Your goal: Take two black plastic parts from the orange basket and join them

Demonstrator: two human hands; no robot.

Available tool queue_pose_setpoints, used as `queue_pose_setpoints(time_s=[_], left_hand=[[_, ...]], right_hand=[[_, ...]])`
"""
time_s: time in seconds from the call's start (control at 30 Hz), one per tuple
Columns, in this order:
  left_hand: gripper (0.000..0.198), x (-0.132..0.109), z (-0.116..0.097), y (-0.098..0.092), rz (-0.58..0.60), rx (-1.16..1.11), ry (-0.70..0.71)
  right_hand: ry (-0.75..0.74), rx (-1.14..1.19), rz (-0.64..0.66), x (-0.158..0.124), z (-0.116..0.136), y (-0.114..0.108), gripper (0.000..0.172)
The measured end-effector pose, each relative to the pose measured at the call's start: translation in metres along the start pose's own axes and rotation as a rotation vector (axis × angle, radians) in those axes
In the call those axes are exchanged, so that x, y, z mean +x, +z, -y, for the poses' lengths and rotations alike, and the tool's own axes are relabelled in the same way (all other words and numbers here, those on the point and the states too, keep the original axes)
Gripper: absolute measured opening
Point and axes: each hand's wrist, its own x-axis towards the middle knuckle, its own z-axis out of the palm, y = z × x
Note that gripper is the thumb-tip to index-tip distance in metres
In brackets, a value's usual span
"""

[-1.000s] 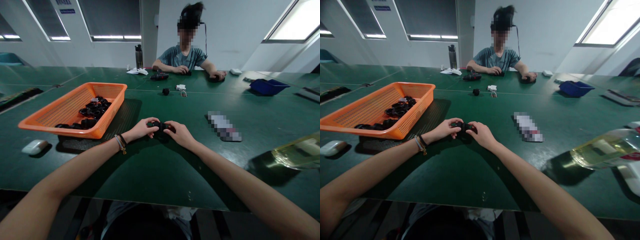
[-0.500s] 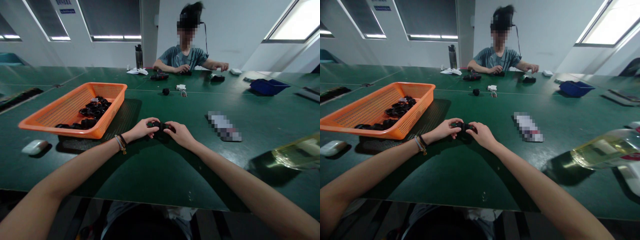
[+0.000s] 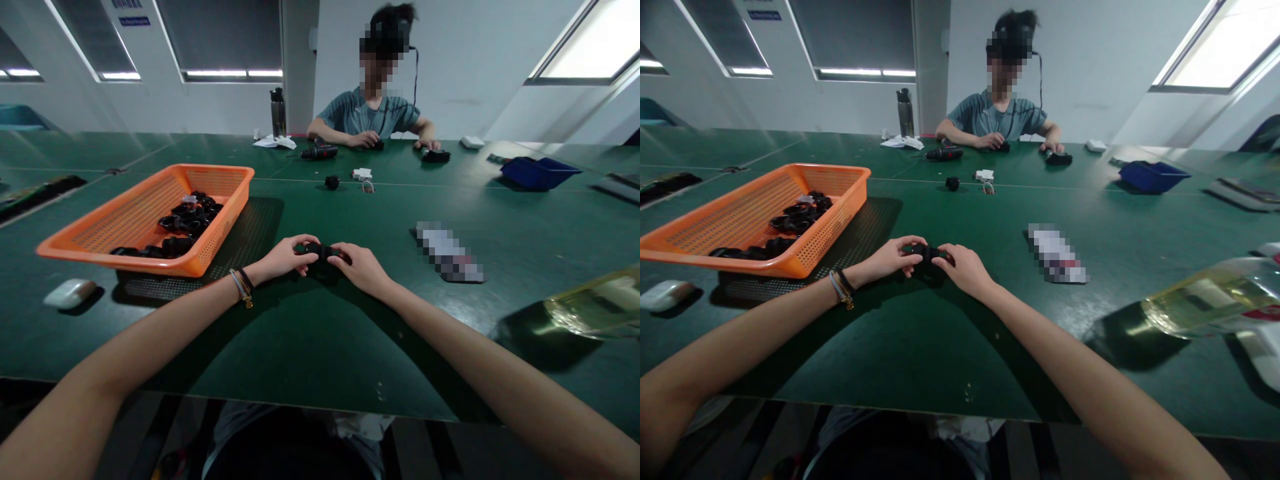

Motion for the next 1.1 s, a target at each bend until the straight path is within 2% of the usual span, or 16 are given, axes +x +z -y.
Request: queue_pose_setpoints(time_s=[0.23,0.33,0.43,1.1], left_hand=[[0.032,0.0008,-0.0028,0.0,-0.004,-0.076,-0.046],[0.034,0.0018,-0.0024,-0.0004,-0.002,-0.095,-0.066],[0.035,0.0025,-0.0008,-0.0011,0.007,-0.094,-0.065],[0.034,0.0016,-0.0002,-0.0012,0.007,-0.036,-0.05]], right_hand=[[-0.034,0.031,-0.071,-0.0005,-0.0006,0.001,0.019],[-0.065,0.094,-0.094,-0.0022,-0.0021,0.0027,0.025],[-0.075,0.151,-0.093,-0.0036,-0.0031,0.0036,0.03],[-0.04,0.106,-0.063,-0.0024,-0.0014,0.0022,0.023]])
